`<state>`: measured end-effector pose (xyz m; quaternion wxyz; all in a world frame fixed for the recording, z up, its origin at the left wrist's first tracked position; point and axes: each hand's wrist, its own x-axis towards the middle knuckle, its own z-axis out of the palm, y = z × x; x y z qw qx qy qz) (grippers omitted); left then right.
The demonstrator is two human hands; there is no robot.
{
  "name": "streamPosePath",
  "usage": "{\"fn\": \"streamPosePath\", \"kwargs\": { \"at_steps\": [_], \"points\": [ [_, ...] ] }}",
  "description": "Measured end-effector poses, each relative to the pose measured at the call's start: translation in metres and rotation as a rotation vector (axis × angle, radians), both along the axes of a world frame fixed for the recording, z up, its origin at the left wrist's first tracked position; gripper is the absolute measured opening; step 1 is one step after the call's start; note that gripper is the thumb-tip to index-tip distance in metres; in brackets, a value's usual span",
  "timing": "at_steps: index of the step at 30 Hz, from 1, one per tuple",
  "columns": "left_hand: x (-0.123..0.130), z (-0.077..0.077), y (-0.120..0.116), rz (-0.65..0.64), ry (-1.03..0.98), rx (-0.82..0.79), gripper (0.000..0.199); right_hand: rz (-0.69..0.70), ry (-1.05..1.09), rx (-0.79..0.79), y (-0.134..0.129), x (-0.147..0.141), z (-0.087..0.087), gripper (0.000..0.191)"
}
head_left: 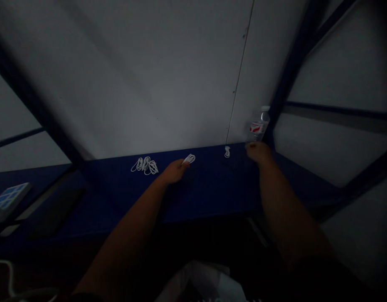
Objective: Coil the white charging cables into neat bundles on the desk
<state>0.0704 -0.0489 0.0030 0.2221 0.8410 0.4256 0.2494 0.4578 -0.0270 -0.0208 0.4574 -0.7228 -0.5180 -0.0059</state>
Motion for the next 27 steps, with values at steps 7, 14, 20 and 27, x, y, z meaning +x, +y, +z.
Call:
{"fn": "streamPosePath", "kwargs": {
  "at_steps": [7, 14, 20, 27],
  "points": [
    [0.0, -0.006, 0.0, -0.012, 0.027, -0.081, 0.051, 0.781, 0.501, 0.193, -0.014, -0.141, 0.028, 0.04],
    [0.0, -0.006, -0.003, -0.125, -0.045, -0.105, 0.053, 1.057, 0.689, -0.012, -0.021, -0.216, 0.017, 0.043],
    [0.004, -0.011, 0.001, -0.137, 0.038, -0.119, 0.048, 1.033, 0.659, -0.054, -0.023, -0.218, -0.004, 0.04],
    [0.005, 0.002, -0.008, -0.126, -0.013, -0.27, 0.059, 0.989, 0.327, 0.114, -0.027, -0.193, 0.01, 0.031]
  ]
}}
